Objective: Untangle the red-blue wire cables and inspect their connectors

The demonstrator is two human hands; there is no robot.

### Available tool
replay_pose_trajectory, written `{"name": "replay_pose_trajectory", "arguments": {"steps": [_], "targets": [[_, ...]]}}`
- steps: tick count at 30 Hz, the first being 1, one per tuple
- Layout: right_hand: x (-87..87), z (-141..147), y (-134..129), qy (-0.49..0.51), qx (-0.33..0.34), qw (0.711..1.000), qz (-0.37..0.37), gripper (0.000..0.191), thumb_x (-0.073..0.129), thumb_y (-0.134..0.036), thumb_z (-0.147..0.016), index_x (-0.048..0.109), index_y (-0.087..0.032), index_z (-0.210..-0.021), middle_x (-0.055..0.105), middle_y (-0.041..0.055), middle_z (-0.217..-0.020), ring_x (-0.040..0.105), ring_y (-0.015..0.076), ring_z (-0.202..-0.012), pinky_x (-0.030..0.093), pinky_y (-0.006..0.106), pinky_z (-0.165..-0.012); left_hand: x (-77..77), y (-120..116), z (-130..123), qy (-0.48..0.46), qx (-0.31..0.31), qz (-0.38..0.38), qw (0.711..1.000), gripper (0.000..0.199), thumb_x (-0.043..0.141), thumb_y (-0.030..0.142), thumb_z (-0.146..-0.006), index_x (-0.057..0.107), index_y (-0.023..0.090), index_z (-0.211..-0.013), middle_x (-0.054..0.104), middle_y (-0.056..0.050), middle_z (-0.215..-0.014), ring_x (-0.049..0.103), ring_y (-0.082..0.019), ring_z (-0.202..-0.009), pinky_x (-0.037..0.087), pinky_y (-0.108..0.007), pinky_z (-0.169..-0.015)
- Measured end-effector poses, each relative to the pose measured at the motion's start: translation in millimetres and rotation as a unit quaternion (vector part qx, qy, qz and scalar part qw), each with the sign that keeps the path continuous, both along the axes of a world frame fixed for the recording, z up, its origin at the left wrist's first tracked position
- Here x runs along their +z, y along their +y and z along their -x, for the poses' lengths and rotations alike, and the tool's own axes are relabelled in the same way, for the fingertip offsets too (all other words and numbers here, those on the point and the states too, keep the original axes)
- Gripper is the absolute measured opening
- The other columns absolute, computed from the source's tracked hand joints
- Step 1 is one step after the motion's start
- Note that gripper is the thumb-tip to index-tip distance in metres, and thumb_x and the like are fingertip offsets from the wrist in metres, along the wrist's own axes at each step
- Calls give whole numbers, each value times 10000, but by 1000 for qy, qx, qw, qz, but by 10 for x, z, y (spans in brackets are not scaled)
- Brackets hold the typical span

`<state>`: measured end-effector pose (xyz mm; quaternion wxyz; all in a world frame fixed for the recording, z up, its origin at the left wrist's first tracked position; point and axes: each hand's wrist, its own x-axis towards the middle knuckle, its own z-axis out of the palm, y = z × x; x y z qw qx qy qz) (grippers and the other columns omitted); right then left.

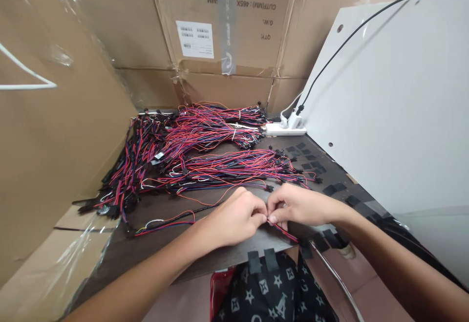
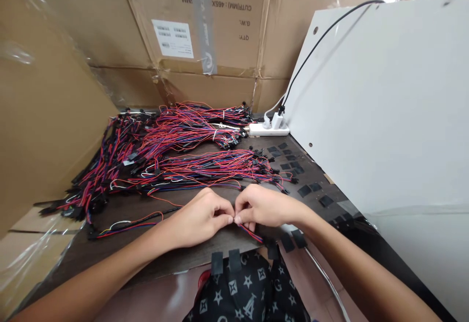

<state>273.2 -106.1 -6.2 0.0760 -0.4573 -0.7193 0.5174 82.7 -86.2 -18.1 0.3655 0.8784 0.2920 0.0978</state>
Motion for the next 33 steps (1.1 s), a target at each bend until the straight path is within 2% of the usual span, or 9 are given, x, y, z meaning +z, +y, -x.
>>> {"name": "replay_pose_trajectory", "arguments": {"steps": [4, 10, 14, 16, 19, 22, 24, 27, 33], "targets": [[-86, -35, 36, 109, -36, 981, 158, 214, 729, -304, -684, 617, -122, -682, 622, -2, -611, 610, 120, -547, 478, 231, -551, 10, -19, -3, 11, -2, 2, 1000, 187, 552, 135, -783, 729, 145, -721, 608, 13, -583, 428, -80, -542, 320, -228, -614], [-152, -86, 9, 199, -68, 950, 230, 349, 820, -365, -604, 648, -104, -758, 663, 21, -646, 633, 115, -570, 496, 220, -578, 98, -19, -8, -22, -4, 67, 997, 193, 551, 133, -764, 738, 128, -720, 538, 36, -520, 378, -63, -491, 286, -195, -502], [-130, -139, -25, 228, -59, 933, 271, 665, 897, -376, -442, 635, -101, -988, 702, 67, -763, 667, 167, -662, 492, 236, -587, 154, -20, 1, -30, 19, 52, 998, 196, 546, 120, -752, 733, 123, -693, 511, 43, -498, 366, -59, -487, 279, -191, -498], [-97, -126, -62, 195, -65, 948, 243, 665, 890, -340, -473, 611, -110, -1030, 694, 54, -759, 659, 163, -658, 482, 233, -582, 160, -19, 6, -33, 42, 44, 998, 201, 537, 118, -753, 723, 121, -676, 508, 43, -491, 370, -59, -485, 281, -192, -503], [-39, -44, -137, 130, -102, 978, 128, 360, 755, -330, -699, 594, -124, -947, 653, 14, -685, 633, 136, -602, 482, 232, -578, 149, -8, 7, -41, 68, 59, 995, 209, 520, 133, -762, 708, 120, -672, 507, 40, -499, 388, -62, -487, 288, -189, -500], [3, 50, -201, 92, -138, 985, 42, 172, 591, -309, -832, 569, -140, -809, 612, -1, -608, 560, 102, -489, 431, 209, -484, 136, 10, -2, -43, 75, 78, 993, 198, 517, 154, -762, 681, 117, -657, 491, 37, -507, 385, -66, -492, 288, -189, -495], [21, 85, -223, 65, -161, 985, -13, 165, 564, -270, -840, 558, -143, -734, 608, 1, -597, 501, 82, -463, 374, 196, -457, 133, 18, -12, -49, 85, 100, 990, 183, 520, 165, -755, 657, 115, -643, 476, 37, -516, 373, -67, -494, 280, -191, -488], [38, 90, -232, 49, -176, 981, -65, 166, 584, -258, -821, 570, -142, -703, 636, 19, -627, 502, 95, -526, 365, 212, -507, 137, 21, -26, -65, 102, 165, 979, 151, 540, 184, -742, 632, 116, -642, 438, 48, -514, 332, -63, -484, 246, -194, -464], [23, 47, -247, 99, -169, 979, -50, 267, 587, -380, -822, 588, -135, -715, 620, 25, -625, 466, 100, -532, 328, 221, -501, 134, 24, -45, -95, 102, 272, 952, 120, 584, 186, -695, 608, 111, -605, 374, 74, -472, 264, -55, -472, 211, -205, -458]]}}
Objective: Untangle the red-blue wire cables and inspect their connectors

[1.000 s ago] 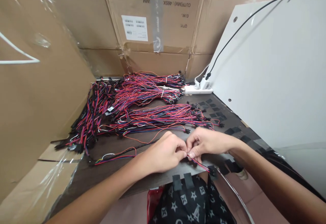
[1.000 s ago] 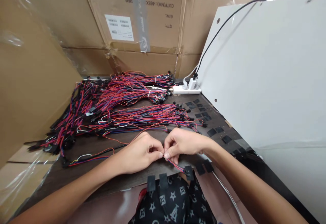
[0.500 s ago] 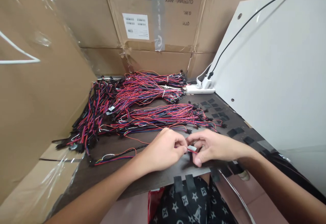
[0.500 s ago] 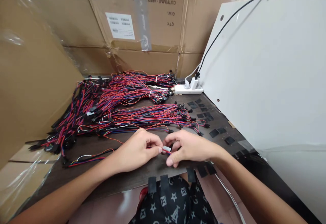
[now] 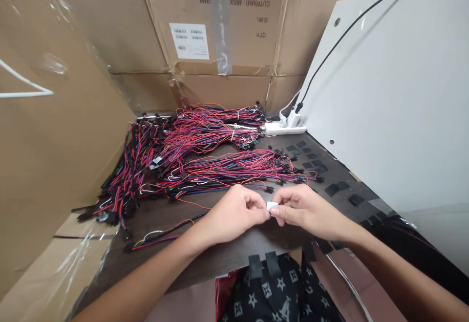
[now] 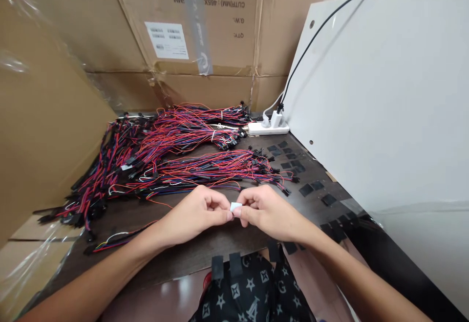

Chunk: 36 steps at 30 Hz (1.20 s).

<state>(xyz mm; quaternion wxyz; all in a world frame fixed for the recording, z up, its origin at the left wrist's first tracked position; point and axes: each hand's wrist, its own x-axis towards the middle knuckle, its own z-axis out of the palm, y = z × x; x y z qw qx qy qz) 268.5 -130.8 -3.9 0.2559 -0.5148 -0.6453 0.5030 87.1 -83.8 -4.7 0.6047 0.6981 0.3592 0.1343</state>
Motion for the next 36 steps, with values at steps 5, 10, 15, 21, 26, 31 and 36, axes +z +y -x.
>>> {"name": "replay_pose_trajectory", "arguments": {"steps": [5, 10, 15, 21, 26, 31, 36], "targets": [[-24, -6, -12, 66, 5, 997, 45, 370, 607, -494, -805, 554, -145, -697, 531, -16, -566, 379, 75, -480, 272, 203, -456, -2, 3, -9, -24, 2, 51, 998, 128, 626, 222, -653, 612, 110, -592, 391, 72, -471, 271, -56, -481, 204, -214, -468], [5, 16, -3, 69, 2, 997, 38, 331, 689, -444, -731, 562, -139, -712, 540, -7, -593, 439, 93, -536, 328, 215, -509, 33, 6, 8, -42, 23, 80, 996, 153, 642, 251, -627, 619, 117, -558, 395, 66, -455, 269, -51, -465, 186, -217, -460], [-11, 17, -31, -15, 35, 998, -42, 95, 609, -227, -746, 553, -154, -771, 547, -7, -670, 437, 89, -552, 327, 209, -508, 50, 9, 12, -31, 33, 156, 987, 129, 643, 240, -606, 614, 124, -558, 385, 71, -428, 237, -38, -408, 129, -217, -419], [-42, 16, -81, -138, 54, 962, -229, 33, 566, -140, -788, 584, -160, -769, 500, -48, -568, 403, 79, -508, 314, 209, -536, 41, 24, 20, -29, 16, 242, 970, 129, 636, 252, -628, 622, 124, -614, 290, 97, -425, 154, -28, -396, 58, -220, -412], [-5, -20, -75, -121, 63, 963, -231, 70, 557, -160, -841, 601, -156, -787, 575, -21, -623, 483, 91, -547, 339, 207, -544, 38, 36, 39, -40, -11, 291, 956, 142, 620, 255, -675, 617, 115, -652, 240, 111, -432, 111, -22, -397, 41, -214, -407], [31, -50, -62, -86, 68, 978, -179, 133, 558, -226, -873, 586, -158, -763, 620, -9, -623, 530, 95, -541, 365, 204, -530, 36, 30, 42, -33, -24, 294, 955, 159, 584, 275, -706, 589, 118, -679, 261, 110, -450, 111, -25, -404, 44, -208, -405], [22, -52, -46, -82, 50, 987, -129, 163, 577, -234, -842, 543, -166, -698, 621, -7, -587, 532, 101, -523, 366, 211, -514, -8, 16, 26, -4, -22, 150, 988, 146, 632, 227, -658, 559, 141, -751, 405, 93, -499, 250, -39, -422, 155, -201, -418]]}}
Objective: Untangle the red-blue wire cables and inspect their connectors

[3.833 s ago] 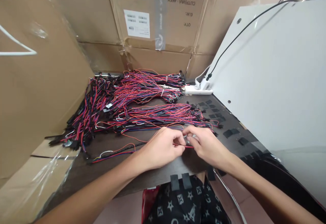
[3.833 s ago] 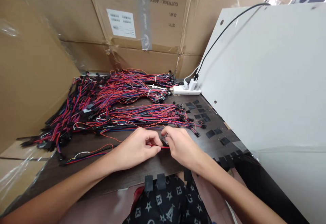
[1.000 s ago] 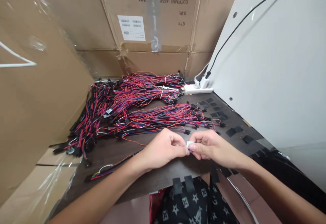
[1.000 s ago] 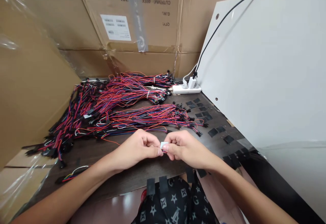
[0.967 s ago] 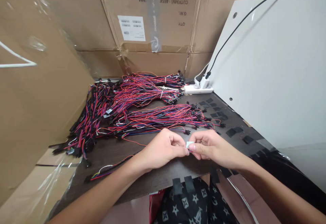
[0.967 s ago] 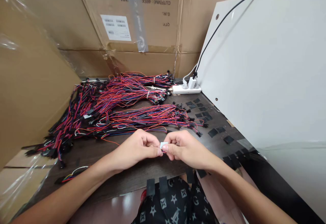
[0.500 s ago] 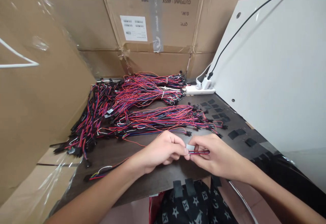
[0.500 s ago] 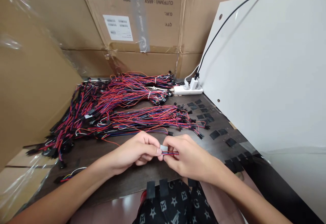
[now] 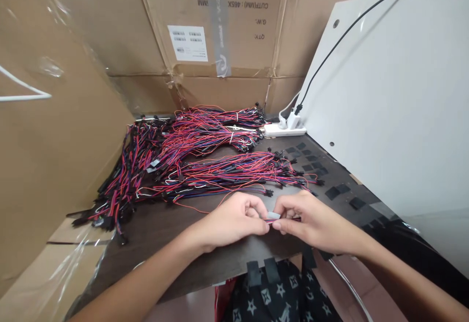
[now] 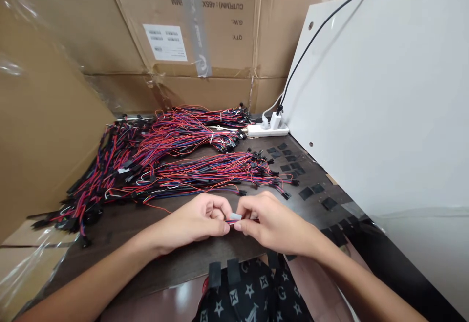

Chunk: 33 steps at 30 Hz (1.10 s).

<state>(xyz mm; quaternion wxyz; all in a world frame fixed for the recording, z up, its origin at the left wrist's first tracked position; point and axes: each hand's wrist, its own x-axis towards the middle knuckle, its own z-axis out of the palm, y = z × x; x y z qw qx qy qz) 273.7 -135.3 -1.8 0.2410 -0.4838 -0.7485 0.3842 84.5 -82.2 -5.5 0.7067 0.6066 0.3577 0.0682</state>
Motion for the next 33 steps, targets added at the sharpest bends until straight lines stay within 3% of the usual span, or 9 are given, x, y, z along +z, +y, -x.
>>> {"name": "replay_pose_trajectory", "arguments": {"steps": [3, 7, 11, 22, 28, 33], "targets": [[-19, 0, 19, 31, -15, 997, 65, 161, 581, -251, -828, 533, -167, -700, 638, 7, -610, 526, 101, -521, 358, 201, -487, -42, -19, 1, 17, -13, -129, 991, 132, 622, 239, -712, 572, 141, -784, 436, 81, -534, 314, -56, -474, 225, -201, -460], [-27, 1, 46, 80, -34, 988, 128, 176, 595, -285, -799, 546, -154, -693, 620, 11, -588, 480, 96, -501, 331, 200, -476, -43, -58, 11, 36, -20, -296, 954, 113, 550, 257, -815, 605, 158, -813, 443, 65, -559, 361, -76, -528, 267, -207, -519], [-33, 12, 51, 111, -46, 981, 150, 145, 598, -260, -766, 534, -152, -692, 599, 5, -573, 448, 92, -488, 305, 202, -466, 14, -79, 12, 52, -28, -350, 935, 107, 516, 219, -843, 601, 167, -806, 521, 47, -589, 432, -91, -555, 290, -217, -552], [-189, 103, 49, 101, -60, 990, 79, 30, 543, -156, -787, 570, -152, -775, 646, 19, -632, 573, 119, -560, 426, 219, -531, 24, -94, 4, 112, 1, -363, 925, 128, 499, 145, -807, 587, 158, -715, 568, 17, -626, 485, -120, -621, 305, -241, -598], [-211, 46, 48, 123, -5, 992, -8, 48, 571, -141, -764, 607, -151, -734, 650, 16, -635, 584, 110, -551, 449, 200, -532, -6, -46, 16, 58, -20, -253, 966, 124, 479, 164, -762, 590, 140, -715, 504, 32, -593, 407, -95, -557, 294, -230, -541], [-141, 22, 53, 100, 23, 988, -111, 111, 568, -78, -746, 642, -142, -693, 639, 7, -592, 539, 93, -504, 401, 184, -481, -16, -20, 11, -18, 3, -115, 993, 78, 524, 129, -607, 563, 131, -675, 460, 52, -553, 349, -74, -514, 262, -219, -491]]}}
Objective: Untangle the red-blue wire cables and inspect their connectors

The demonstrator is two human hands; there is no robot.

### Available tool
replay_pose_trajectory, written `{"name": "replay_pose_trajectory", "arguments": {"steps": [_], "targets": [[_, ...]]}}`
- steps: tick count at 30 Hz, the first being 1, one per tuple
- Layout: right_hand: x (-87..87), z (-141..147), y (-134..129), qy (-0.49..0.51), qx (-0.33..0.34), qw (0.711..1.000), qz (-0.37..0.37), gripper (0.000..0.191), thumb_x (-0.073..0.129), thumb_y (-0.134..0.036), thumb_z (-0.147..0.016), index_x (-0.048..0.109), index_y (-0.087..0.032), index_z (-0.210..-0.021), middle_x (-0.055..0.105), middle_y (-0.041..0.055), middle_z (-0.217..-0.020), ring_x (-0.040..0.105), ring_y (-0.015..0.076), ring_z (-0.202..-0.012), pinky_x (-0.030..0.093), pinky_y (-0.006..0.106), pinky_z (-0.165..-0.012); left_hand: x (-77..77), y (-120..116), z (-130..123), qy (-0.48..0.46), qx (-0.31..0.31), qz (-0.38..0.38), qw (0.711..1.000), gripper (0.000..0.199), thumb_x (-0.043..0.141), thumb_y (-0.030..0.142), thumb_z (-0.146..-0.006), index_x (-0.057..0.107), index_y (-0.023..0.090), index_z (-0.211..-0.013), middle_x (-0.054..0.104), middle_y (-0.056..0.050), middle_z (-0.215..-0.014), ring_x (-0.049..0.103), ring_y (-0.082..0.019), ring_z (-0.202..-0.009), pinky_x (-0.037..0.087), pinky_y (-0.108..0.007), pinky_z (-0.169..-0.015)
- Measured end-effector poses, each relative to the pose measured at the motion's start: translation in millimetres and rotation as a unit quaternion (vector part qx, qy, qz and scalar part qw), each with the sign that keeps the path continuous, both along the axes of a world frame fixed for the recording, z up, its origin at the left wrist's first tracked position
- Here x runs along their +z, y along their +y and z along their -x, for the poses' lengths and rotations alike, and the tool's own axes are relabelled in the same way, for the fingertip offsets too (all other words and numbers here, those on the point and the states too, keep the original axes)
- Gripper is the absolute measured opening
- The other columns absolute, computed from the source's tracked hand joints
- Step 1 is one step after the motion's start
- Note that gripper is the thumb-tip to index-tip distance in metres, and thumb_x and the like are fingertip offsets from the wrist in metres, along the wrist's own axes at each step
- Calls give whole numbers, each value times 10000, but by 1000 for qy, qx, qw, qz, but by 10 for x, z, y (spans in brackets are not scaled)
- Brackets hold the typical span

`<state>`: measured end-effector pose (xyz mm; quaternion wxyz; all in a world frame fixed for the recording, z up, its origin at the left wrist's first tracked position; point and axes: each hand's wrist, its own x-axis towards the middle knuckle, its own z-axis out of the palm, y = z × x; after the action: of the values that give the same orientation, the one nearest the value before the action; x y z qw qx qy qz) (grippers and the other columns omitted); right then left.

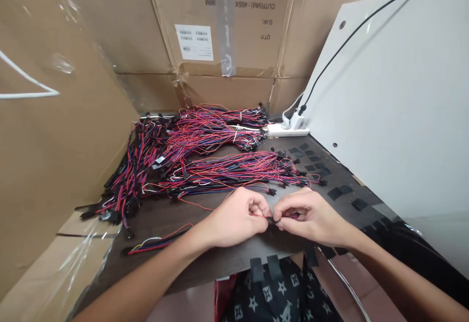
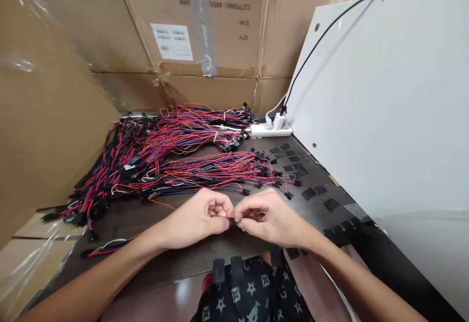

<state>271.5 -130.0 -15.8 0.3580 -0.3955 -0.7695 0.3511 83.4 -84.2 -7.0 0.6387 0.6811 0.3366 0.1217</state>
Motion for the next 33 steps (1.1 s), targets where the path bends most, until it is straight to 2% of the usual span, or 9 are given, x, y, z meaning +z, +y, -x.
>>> {"name": "replay_pose_trajectory", "arguments": {"steps": [6, 12, 15, 18, 22, 24, 26, 30, 33], "targets": [[-8, -4, -9, -32, 26, 988, -151, 154, 536, -47, -789, 645, -138, -729, 595, 4, -597, 456, 77, -489, 351, 200, -475, 69, -9, -22, -10, 29, 65, 997, 130, 623, 244, -611, 578, 122, -625, 370, 81, -448, 251, -52, -445, 169, -208, -439], [-3, -23, -54, -102, 57, 971, -208, 153, 478, -62, -854, 587, -153, -797, 593, 18, -661, 495, 100, -572, 378, 219, -543, -1, -22, -40, 11, 48, 66, 997, 102, 621, 192, -597, 563, 125, -648, 404, 80, -473, 263, -43, -445, 166, -199, -436], [40, -28, -80, -123, 44, 972, -197, 117, 486, -82, -842, 574, -158, -849, 552, -13, -616, 445, 91, -509, 346, 225, -504, -29, -30, -38, 13, 47, -6, 999, 58, 586, 159, -616, 537, 138, -639, 436, 69, -499, 313, -51, -460, 213, -188, -436], [73, -29, -91, -92, 8, 988, -121, 105, 478, -104, -842, 545, -164, -895, 559, -22, -615, 456, 84, -484, 333, 218, -475, -50, -48, -30, 7, 42, -170, 984, 71, 556, 127, -648, 496, 153, -620, 414, 75, -503, 321, -53, -475, 240, -177, -450], [90, -5, -68, -1, -5, 999, 34, 54, 463, -135, -867, 488, -176, -892, 606, -3, -650, 554, 101, -562, 399, 217, -531, -115, -66, -7, -19, 32, -394, 918, 103, 513, 62, -696, 496, 148, -642, 415, 74, -507, 340, -48, -457, 256, -177, -467], [89, 14, -50, 46, -14, 993, 105, 34, 495, -171, -863, 469, -179, -883, 593, -11, -626, 552, 105, -569, 407, 222, -548, -158, -67, 6, -35, 31, -496, 867, 121, 495, 53, -736, 497, 146, -658, 431, 64, -516, 352, -56, -449, 251, -193, -458], [82, 32, -32, 93, -19, 981, 171, 98, 535, -217, -853, 458, -180, -900, 590, -14, -620, 529, 100, -561, 384, 214, -527, -190, -65, 18, -42, 34, -579, 814, 155, 484, 68, -783, 489, 150, -652, 441, 52, -514, 367, -72, -448, 249, -216, -450], [78, 61, 2, 160, -21, 946, 282, 245, 592, -335, -840, 455, -175, -965, 611, -12, -629, 398, 59, -454, 267, 179, -424, -209, -58, 31, -28, 48, -668, 742, 245, 454, 89, -842, 459, 170, -611, 446, 41, -502, 374, -93, -438, 256, -252, -449], [120, 82, 34, 163, -43, 927, 335, 308, 656, -389, -792, 502, -150, -908, 616, 4, -633, 387, 43, -436, 257, 172, -409, -199, -59, 37, -20, 49, -716, 696, 278, 451, 98, -866, 463, 174, -599, 472, 30, -517, 398, -104, -452, 275, -268, -466]]}}
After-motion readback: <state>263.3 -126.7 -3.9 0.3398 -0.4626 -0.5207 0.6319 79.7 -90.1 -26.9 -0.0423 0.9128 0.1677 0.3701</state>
